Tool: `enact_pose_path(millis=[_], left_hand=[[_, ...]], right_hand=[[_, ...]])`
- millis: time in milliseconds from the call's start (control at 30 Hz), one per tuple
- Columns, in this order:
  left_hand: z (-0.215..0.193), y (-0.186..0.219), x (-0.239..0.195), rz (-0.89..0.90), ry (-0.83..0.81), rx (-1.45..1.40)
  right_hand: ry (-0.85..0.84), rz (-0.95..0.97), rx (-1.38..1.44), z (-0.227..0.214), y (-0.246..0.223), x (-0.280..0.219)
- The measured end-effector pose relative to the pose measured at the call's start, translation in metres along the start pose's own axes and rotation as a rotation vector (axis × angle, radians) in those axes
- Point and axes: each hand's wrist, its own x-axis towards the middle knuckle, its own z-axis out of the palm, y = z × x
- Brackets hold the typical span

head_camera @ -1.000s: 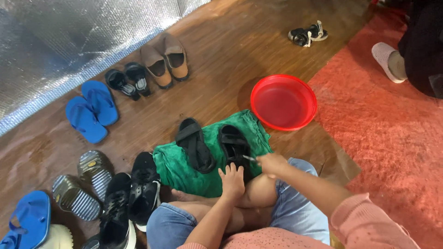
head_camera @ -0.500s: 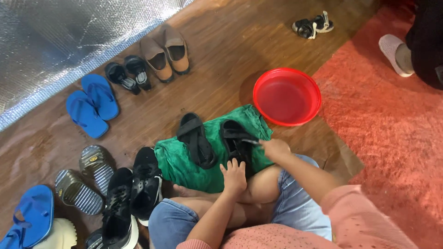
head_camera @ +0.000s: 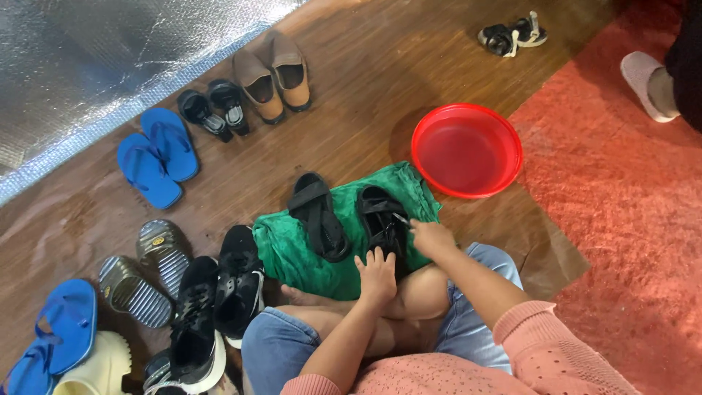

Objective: The person sits on the floor and cleans a pair of black sandals using a green cloth. They wipe the sandals thoroughly, turning them over to clean different parts, while a red bucket of water sits nearby.

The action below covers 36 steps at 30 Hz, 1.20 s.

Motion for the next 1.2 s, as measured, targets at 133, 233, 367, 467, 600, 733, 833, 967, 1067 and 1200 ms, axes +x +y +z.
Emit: enact_pose_path(millis=[133,233,367,467,600,733,833,967,1067,1200], left_hand=[[-0.001,0.0,0.003,-0.008,-0.054,0.013],[-0.002,0.002,0.001,-0.004,-0.042,0.028],[-0.003,0.002,0.0,-0.012,-0.019,0.049],[0.014,-0.002,0.005,0.0,0.05,0.07],[0.022,-0.002,0.006,0.003,0.158,0.062],[0.013,0.0,-0.003,0.012,0.028,0.008],[0.023,-0.002,0.001,0.032,0.137,0.032],[0.033,-0.003,0.003,0.036,0.078,-0.004],[0.035,0.0,0.007,0.038,0.159,0.039],[0.024,0.004,0.001,0.028,0.306,0.091]], right_hand=[[-0.103,-0.177,0.036,-0.018,-0.039,-0.038],[-0.017,-0.132,-0.05,-0.046,-0.032,-0.034],[0.088,-0.227,-0.03,-0.027,-0.032,-0.021],[0.017,-0.259,-0.024,-0.008,-0.045,-0.037],[-0.37,-0.224,0.524,-0.002,0.008,-0.013],[-0.38,-0.109,-0.088,-0.08,-0.008,-0.013],[-0.34,-0.07,-0.124,-0.084,-0.015,-0.022],[-0.111,-0.174,-0.009,-0.064,-0.021,-0.056],[-0.009,-0.226,0.119,-0.052,-0.023,-0.057],[0.09,-0.317,0.273,-0.049,-0.034,-0.068]])
